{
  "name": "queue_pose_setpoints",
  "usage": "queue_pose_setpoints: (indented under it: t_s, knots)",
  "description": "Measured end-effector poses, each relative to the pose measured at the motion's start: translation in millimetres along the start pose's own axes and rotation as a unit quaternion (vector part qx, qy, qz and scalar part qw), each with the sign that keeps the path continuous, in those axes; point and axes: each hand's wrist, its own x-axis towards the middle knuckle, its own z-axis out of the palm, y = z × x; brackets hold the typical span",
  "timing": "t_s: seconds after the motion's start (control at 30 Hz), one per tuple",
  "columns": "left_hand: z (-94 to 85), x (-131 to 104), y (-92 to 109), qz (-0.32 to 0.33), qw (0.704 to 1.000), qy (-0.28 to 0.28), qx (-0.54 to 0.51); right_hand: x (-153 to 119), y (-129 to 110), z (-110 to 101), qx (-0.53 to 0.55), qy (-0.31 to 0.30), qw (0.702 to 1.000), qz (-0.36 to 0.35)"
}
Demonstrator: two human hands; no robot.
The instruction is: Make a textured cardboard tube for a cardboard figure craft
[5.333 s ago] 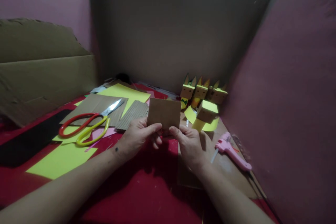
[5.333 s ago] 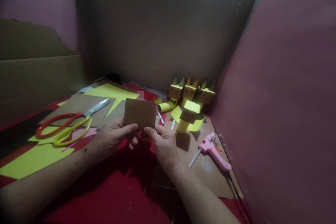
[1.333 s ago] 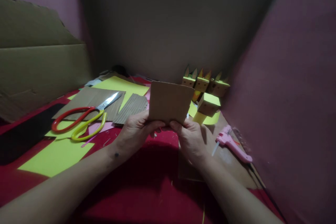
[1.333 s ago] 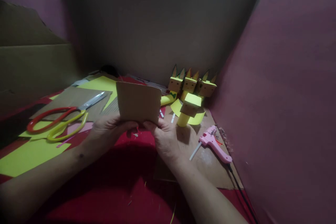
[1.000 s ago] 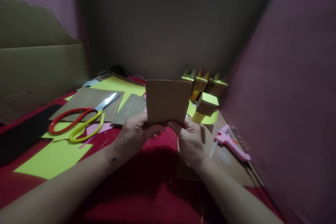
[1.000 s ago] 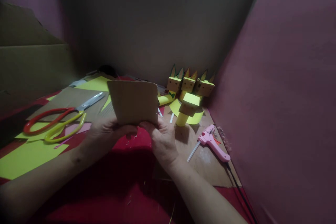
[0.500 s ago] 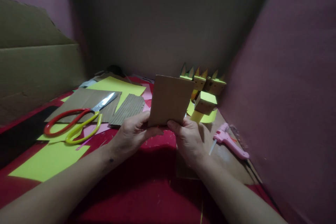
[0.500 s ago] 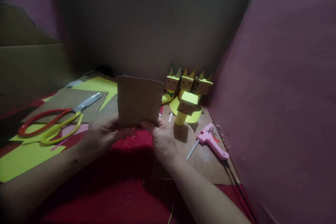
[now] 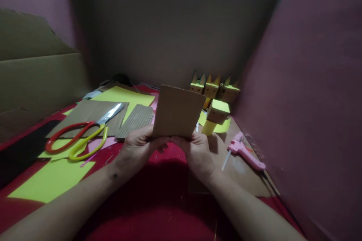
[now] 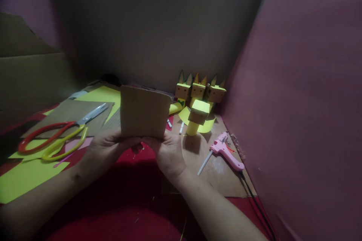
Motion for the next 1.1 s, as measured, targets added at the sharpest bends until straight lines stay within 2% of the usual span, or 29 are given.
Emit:
queue_pose_setpoints:
  t_s: [0.1,0.27,0.4,0.53,0.67,0.8,0.87,1.03,1.1]
  knots:
    - [0.5,1.2,0.4,0.009,1.000,-0.003,0.024,1.7,0.5,-5.4,-0.046,-0.003,0.999,-0.028]
    - [0.3,-1.0,-1.8,0.008,0.999,-0.019,0.034,3.2,-4.4,-25.7,-0.163,-0.111,0.977,-0.080]
    - [4.7,-8.8,-7.8,-0.010,0.999,-0.051,0.010,-7.0,-12.9,-33.1,-0.237,-0.098,0.956,-0.141]
    - [7.7,-16.2,-15.2,0.073,0.995,-0.073,0.016,-20.0,-18.6,-30.2,-0.266,-0.083,0.947,-0.160]
    - [4.4,-18.1,-18.5,0.104,0.991,-0.076,0.047,-23.8,-14.3,-25.4,-0.236,-0.081,0.960,-0.127]
    - [-1.7,-17.3,-18.3,0.131,0.986,-0.066,0.075,-22.1,-4.0,-23.7,-0.167,-0.068,0.983,-0.017]
    - [-4.2,-17.6,-18.1,0.139,0.985,-0.067,0.075,-21.8,-0.6,-23.5,-0.157,-0.058,0.985,0.031]
    - [-5.6,-20.8,-19.7,0.125,0.987,-0.079,0.067,-24.4,0.1,-20.6,-0.167,-0.056,0.984,-0.018]
    - [-4.8,-22.0,-20.9,0.102,0.990,-0.076,0.057,-24.6,1.5,-19.7,-0.143,-0.043,0.989,-0.008]
